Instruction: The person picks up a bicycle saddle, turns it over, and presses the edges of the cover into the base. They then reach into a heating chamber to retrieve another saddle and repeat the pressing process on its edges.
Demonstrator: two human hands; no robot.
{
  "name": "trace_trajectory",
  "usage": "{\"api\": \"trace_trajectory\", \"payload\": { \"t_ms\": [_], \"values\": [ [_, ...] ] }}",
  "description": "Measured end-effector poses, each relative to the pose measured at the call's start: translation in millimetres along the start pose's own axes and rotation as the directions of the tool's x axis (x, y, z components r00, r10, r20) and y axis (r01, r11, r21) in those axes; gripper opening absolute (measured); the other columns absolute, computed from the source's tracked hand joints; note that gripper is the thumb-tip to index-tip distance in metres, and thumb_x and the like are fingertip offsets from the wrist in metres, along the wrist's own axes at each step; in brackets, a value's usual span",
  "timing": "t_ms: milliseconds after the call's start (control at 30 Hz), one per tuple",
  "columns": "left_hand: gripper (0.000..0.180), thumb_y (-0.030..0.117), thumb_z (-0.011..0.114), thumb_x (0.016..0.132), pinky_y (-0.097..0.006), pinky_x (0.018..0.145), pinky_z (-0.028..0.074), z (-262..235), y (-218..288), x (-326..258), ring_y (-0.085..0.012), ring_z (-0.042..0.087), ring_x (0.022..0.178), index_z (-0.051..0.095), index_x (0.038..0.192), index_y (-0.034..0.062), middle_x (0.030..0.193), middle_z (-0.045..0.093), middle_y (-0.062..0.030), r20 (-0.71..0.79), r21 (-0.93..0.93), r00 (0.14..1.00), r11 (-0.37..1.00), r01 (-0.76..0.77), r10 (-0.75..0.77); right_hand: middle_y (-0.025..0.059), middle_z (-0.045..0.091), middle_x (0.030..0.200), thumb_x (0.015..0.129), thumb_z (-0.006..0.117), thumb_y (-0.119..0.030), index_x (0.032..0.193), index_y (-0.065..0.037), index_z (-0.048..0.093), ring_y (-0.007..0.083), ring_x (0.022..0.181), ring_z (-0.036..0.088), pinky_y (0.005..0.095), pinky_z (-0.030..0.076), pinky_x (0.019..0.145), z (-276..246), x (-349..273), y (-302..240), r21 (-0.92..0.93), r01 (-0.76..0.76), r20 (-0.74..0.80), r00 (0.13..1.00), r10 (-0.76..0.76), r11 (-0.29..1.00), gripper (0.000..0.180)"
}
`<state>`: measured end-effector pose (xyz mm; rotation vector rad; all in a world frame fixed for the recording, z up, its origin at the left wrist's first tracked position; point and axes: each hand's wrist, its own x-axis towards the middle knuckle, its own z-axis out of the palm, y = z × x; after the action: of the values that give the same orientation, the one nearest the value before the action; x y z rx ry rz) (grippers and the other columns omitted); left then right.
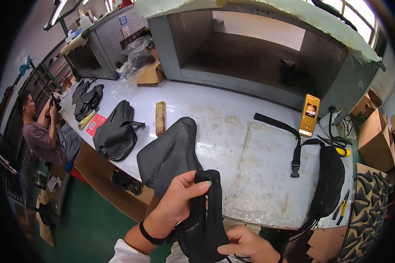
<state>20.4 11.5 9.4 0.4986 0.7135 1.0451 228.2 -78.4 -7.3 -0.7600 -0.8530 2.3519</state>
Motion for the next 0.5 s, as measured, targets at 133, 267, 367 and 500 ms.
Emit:
{"api": "trace_trajectory", "payload": {
  "t_ms": [133,267,367,500],
  "values": [
    [0.018,0.005,0.068,0.087,-0.027,0.067,0.056,-4.1,-8.4,-6.3,-0.0129,0.067,0.076,0.064,0.103,-0.0012,0.088,0.069,-0.0071,0.119,0.08,0.988,0.993,0.086,-0.096,0.0049,0.069,0.082,0.089,0.068,-0.008,0.091,0.006,0.066,0.0076,0.076,0.061,0.0241,0.047,0.067,-12.4,5.1,-5.9,-0.463,0.106,0.065,0.994,-0.086,0.88,0.015],
    [0.018,0.004,0.069,0.086,-0.027,0.066,0.055,6.5,-14.6,-13.1,-0.0129,0.066,0.074,0.064,0.102,-0.0029,0.086,0.069,-0.0082,0.128,0.096,0.987,0.991,0.089,-0.101,0.0016,0.063,0.068,0.089,0.069,-0.011,0.08,0.004,0.066,0.0064,0.06,0.052,0.0271,0.04,0.054,10.4,16.3,-18.8,-0.498,0.284,-0.064,0.93,-0.362,0.819,0.018],
    [0.018,0.003,0.069,0.086,-0.027,0.065,0.054,6.7,-15.8,-13.7,-0.0134,0.065,0.072,0.064,0.102,-0.003,0.086,0.069,-0.0085,0.121,0.077,0.983,0.988,0.131,-0.14,0.0009,0.061,0.067,0.087,0.071,-0.011,0.083,0.003,0.066,0.0061,0.058,0.049,0.0266,0.038,0.053,-0.8,15.9,-15.8,-0.556,0.482,0.155,0.86,-0.486,0.677,0.015],
    [0.017,0.003,0.067,0.087,-0.027,0.064,0.053,8.4,-15.7,-16.8,-0.0138,0.064,0.071,0.063,0.103,-0.0024,0.088,0.068,-0.0084,0.158,0.033,0.974,0.987,0.158,-0.162,0.0016,0.062,0.069,0.088,0.07,-0.014,0.089,0.002,0.066,0.0065,0.058,0.05,0.0257,0.038,0.053,-2.4,14.9,-10.4,-0.46,0.507,0.154,0.854,-0.497,0.729,0.016]
  ]
}}
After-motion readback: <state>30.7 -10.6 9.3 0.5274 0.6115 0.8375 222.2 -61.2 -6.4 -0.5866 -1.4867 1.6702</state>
